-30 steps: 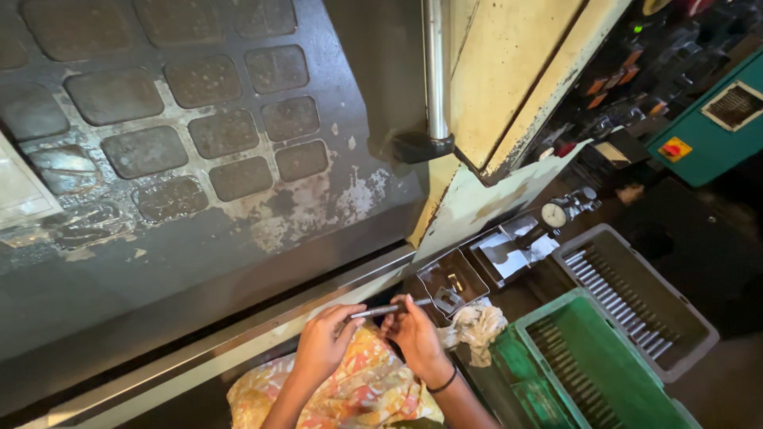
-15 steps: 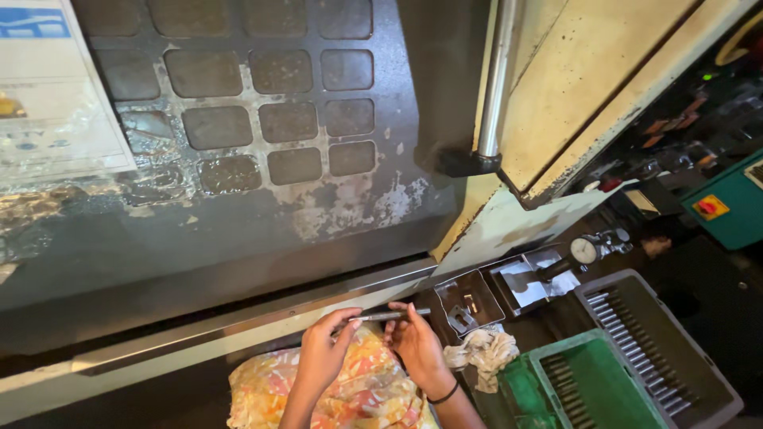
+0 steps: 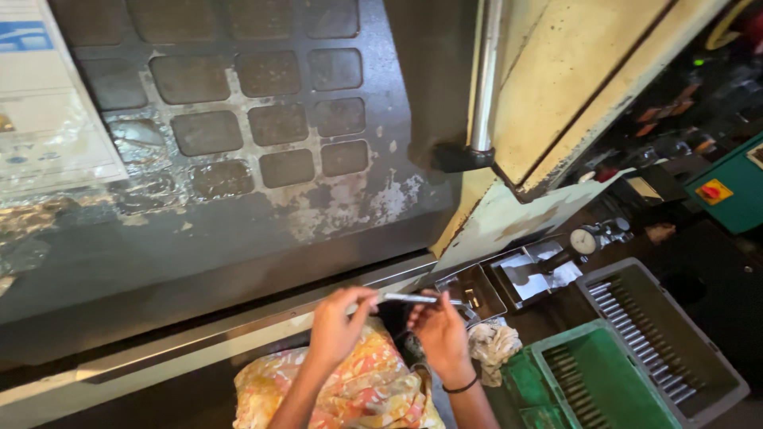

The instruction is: The person repeatedly picks up cylindrical metal rods, measures them with a dial indicator, and places them into a green bin. The person also wipes the rods with a cloth between measurements.

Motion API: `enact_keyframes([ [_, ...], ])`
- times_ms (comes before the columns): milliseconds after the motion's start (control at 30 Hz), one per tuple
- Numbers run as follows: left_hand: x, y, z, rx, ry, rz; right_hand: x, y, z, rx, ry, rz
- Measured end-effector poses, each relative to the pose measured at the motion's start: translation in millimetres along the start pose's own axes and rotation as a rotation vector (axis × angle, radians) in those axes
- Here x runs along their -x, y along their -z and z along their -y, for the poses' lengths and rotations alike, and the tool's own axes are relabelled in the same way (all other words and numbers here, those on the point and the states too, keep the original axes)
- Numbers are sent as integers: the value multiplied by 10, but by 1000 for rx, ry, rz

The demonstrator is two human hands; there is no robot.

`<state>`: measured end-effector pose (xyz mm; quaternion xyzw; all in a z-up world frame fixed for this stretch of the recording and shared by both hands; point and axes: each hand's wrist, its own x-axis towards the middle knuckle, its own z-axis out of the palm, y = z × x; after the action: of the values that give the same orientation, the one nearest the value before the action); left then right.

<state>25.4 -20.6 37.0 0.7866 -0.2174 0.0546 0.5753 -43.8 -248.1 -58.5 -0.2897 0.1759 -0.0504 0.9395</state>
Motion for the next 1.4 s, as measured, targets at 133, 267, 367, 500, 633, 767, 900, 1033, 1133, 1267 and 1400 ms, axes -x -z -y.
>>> enact_keyframes([
  [133,-540,-87,-234,144,-111,3,4,100,354,-52,137,-30],
  [267,-1279,-498,-498,262,-137,-10,60,194,453,-171,154,3],
  [367,-2017,-898,-797,466,-309,-79,101,222,479,-225,158,-19],
  [500,-2872,-1321,-1261,740,-251,-89,246,309,595,-312,167,-19],
  [633,-3121,-1365,-1259,945,147,275,352,379,765,-305,302,-30],
  [767,-3070,-1465,-1154,1032,75,290,454,339,809,-300,321,-31],
  [900,-3096,-1581,-1193,908,69,174,522,172,734,-245,318,-58],
  [1033,-3118,-1577,-1096,911,43,130,449,59,736,-162,297,-14],
  [1133,-3085,-1491,-941,870,-35,85,332,-3,799,-125,287,-41],
  [1267,-2746,-696,-977,770,-85,41,503,-376,645,-82,246,4],
  [1400,-2442,-8,-842,696,-104,24,367,-572,508,-53,197,49],
])
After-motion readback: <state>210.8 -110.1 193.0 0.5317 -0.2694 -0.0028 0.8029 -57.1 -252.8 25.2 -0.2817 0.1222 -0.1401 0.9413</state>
